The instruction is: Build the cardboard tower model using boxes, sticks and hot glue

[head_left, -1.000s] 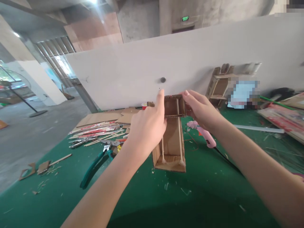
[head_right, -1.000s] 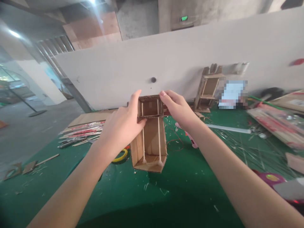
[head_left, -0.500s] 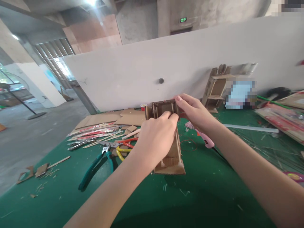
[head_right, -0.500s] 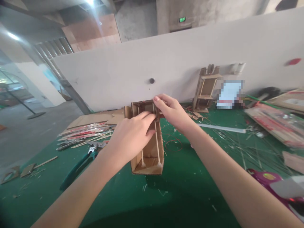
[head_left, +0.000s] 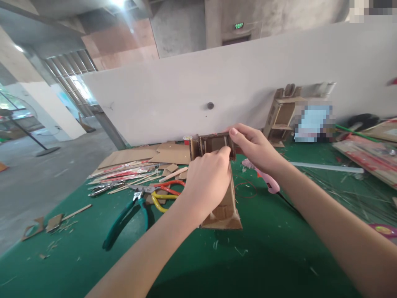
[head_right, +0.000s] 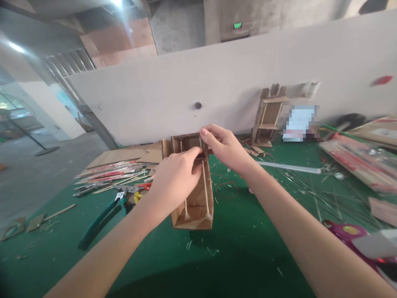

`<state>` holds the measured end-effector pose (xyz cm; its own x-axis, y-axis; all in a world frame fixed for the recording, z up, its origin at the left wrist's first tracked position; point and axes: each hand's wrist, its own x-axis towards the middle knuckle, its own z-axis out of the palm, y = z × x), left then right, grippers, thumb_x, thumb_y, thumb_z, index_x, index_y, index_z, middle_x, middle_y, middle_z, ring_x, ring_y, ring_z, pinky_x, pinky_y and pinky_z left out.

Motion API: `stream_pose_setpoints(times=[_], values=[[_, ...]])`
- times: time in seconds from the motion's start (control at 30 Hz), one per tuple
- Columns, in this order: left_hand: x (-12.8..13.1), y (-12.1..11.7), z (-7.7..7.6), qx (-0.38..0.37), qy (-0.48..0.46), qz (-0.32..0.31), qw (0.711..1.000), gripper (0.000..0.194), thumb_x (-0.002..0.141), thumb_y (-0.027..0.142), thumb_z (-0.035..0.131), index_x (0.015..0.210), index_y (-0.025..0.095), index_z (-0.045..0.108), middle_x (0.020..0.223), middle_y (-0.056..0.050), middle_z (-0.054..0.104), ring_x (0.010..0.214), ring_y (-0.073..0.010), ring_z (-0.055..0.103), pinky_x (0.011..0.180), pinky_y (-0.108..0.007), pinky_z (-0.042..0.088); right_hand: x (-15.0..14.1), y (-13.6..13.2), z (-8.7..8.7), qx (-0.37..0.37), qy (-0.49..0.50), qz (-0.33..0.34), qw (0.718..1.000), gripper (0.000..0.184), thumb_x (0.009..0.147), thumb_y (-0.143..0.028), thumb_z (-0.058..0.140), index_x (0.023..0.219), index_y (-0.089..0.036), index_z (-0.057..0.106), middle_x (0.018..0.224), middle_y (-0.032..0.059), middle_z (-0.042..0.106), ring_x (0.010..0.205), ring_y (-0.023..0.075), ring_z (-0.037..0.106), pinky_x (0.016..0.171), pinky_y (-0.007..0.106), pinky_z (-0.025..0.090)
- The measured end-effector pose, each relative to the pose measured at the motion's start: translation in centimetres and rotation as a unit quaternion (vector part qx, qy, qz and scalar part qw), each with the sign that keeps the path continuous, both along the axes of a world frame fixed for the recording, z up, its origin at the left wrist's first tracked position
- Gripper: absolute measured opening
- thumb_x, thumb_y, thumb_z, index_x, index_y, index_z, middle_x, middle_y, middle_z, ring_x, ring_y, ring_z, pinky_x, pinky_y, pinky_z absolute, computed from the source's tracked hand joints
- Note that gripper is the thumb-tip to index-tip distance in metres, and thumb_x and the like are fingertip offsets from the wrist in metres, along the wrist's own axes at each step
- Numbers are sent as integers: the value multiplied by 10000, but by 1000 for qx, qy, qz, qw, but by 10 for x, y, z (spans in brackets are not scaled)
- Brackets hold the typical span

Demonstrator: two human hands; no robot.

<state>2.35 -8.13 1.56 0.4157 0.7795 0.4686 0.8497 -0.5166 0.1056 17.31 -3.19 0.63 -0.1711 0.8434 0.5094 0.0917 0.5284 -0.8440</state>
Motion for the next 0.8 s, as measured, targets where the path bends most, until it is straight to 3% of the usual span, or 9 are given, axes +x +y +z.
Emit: stream_pose_setpoints(times=[0.13, 0.33, 0.47, 0.63, 0.8], values=[[4, -2, -1, -42, -39, 11, 998, 255, 879, 193, 476, 1130, 187, 522, 844, -52, 690, 741, -214, 661, 603, -311, 462, 0, -2, 1, 9, -14, -2, 1000, 304, 889, -505, 500, 871, -224, 616, 734, -11, 480, 707, 130, 518, 705, 295, 514], [6, -1, -6, -32, -93, 18, 995, 285, 879, 158, 466, 1156, 210, 510, 920, -57, 696, 853, -242, 673, 698, -346, 505, -1, -4, 2, 26, -37, -20, 999, 314, 890, -510, 499, 856, -223, 622, 747, -5, 518, 676, 123, 505, 694, 296, 493], [6, -4, -5, -32, -82, 13, 996, 290, 891, 159, 442, 1169, 206, 511, 953, -62, 691, 842, -235, 668, 672, -337, 501, 1, -3, 1, 30, -42, -10, 999, 317, 888, -517, 498, 868, -225, 621, 746, -4, 530, 674, 125, 507, 690, 295, 487], [-12, -10, 20, 33, 16, -32, 999, 319, 861, 156, 476, 1167, 225, 534, 1015, -43, 646, 833, -183, 643, 722, -305, 487, 2, 0, 0, 41, -43, -22, 998, 343, 876, -550, 496, 868, -226, 607, 736, -7, 505, 696, 135, 506, 656, 277, 465], [-48, -7, 46, 153, -18, 47, 987, 254, 856, 202, 489, 1105, 198, 538, 981, -40, 598, 749, -132, 594, 704, -279, 472, 2, -2, 0, 66, -64, -52, 994, 349, 894, -542, 467, 897, -227, 617, 715, -10, 506, 648, 123, 473, 597, 258, 421]])
